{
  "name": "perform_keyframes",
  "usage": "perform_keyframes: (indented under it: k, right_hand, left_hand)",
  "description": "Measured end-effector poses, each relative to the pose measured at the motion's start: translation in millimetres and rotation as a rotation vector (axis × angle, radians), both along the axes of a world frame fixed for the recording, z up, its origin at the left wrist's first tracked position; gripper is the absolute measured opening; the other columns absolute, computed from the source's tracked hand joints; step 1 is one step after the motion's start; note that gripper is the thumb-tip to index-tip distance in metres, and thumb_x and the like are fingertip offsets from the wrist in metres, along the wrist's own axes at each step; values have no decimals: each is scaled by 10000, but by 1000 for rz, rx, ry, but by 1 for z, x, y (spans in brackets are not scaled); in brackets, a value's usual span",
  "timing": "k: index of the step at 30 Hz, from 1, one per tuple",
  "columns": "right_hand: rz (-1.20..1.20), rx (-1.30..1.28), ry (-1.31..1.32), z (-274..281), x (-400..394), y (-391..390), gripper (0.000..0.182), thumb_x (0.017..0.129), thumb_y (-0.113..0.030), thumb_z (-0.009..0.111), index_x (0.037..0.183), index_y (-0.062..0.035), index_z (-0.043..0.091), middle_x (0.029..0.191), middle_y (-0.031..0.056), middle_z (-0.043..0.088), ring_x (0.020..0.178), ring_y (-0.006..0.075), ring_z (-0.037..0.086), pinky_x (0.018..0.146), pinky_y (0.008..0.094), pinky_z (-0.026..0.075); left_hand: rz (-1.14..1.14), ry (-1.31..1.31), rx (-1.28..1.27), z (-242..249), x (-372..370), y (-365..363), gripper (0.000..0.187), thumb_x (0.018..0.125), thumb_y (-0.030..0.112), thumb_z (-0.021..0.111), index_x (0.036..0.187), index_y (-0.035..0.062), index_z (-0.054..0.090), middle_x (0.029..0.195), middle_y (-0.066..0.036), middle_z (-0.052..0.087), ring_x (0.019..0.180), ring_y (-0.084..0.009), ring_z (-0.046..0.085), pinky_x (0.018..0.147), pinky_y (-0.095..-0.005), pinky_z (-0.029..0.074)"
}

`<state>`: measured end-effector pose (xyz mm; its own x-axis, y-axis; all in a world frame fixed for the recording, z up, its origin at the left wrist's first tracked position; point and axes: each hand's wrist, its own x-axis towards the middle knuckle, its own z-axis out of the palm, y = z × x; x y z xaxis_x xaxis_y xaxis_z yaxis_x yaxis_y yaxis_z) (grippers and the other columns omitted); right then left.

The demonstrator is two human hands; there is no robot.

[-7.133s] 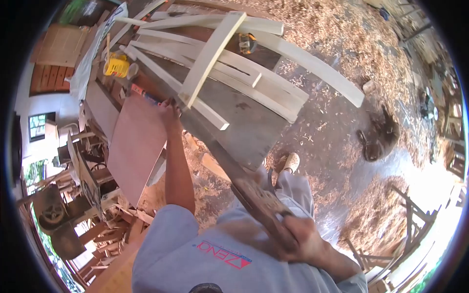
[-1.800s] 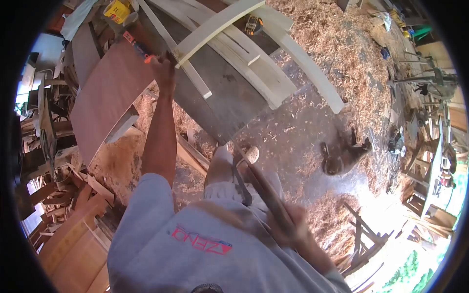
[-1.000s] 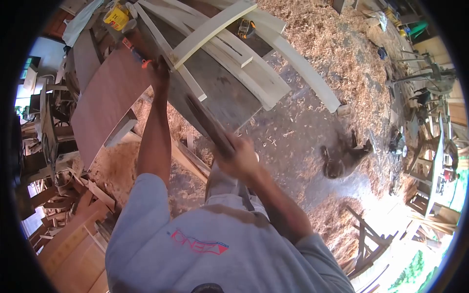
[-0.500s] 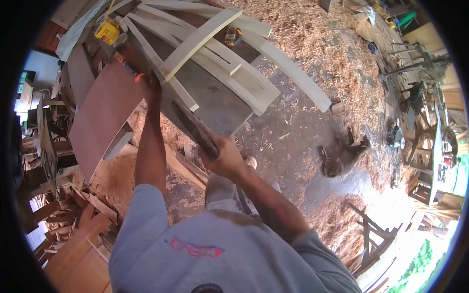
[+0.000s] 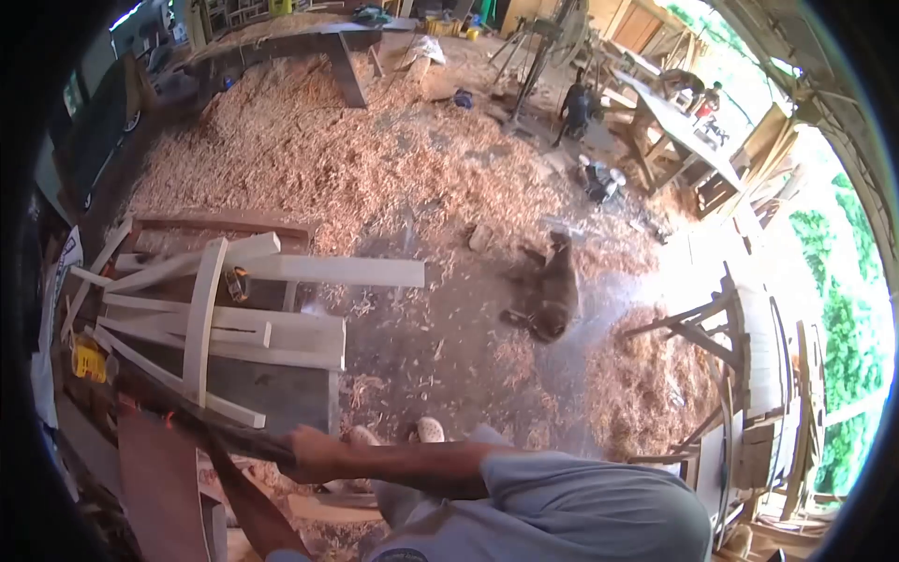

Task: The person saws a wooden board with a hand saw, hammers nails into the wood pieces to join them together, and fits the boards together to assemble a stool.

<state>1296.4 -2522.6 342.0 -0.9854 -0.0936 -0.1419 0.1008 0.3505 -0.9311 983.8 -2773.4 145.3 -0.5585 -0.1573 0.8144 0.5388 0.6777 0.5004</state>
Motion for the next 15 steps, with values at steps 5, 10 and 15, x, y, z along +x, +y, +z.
perform_keyframes:
  k: [5,10,15]
  right_hand:
    - [-4,-88,92,52,166,79,536,811,-242,670,1301,-68,539,926,145,659,747,219,626,696,362,506]
    - [176,502,-121,116,176,83,278,823,-101,670,1093,-35,656,660,33,632,501,134,560,462,309,469]
    - [-125,-74,30,6,-6,1,82,823,-105,632,821,-28,602,575,22,526,550,97,519,492,309,432]
  left_hand:
    - [47,-481,-440,-13,-20,-26,304,920,188,520,1117,-36,577,1134,-166,577,1083,-301,528,974,-421,399]
    - [68,-670,251,108,47,61,309,866,259,580,767,-34,571,710,-124,571,705,-232,547,687,-419,423]
    - [93,-617,106,117,54,65,402,918,375,543,883,-25,528,808,-200,569,782,-350,559,749,-453,426]
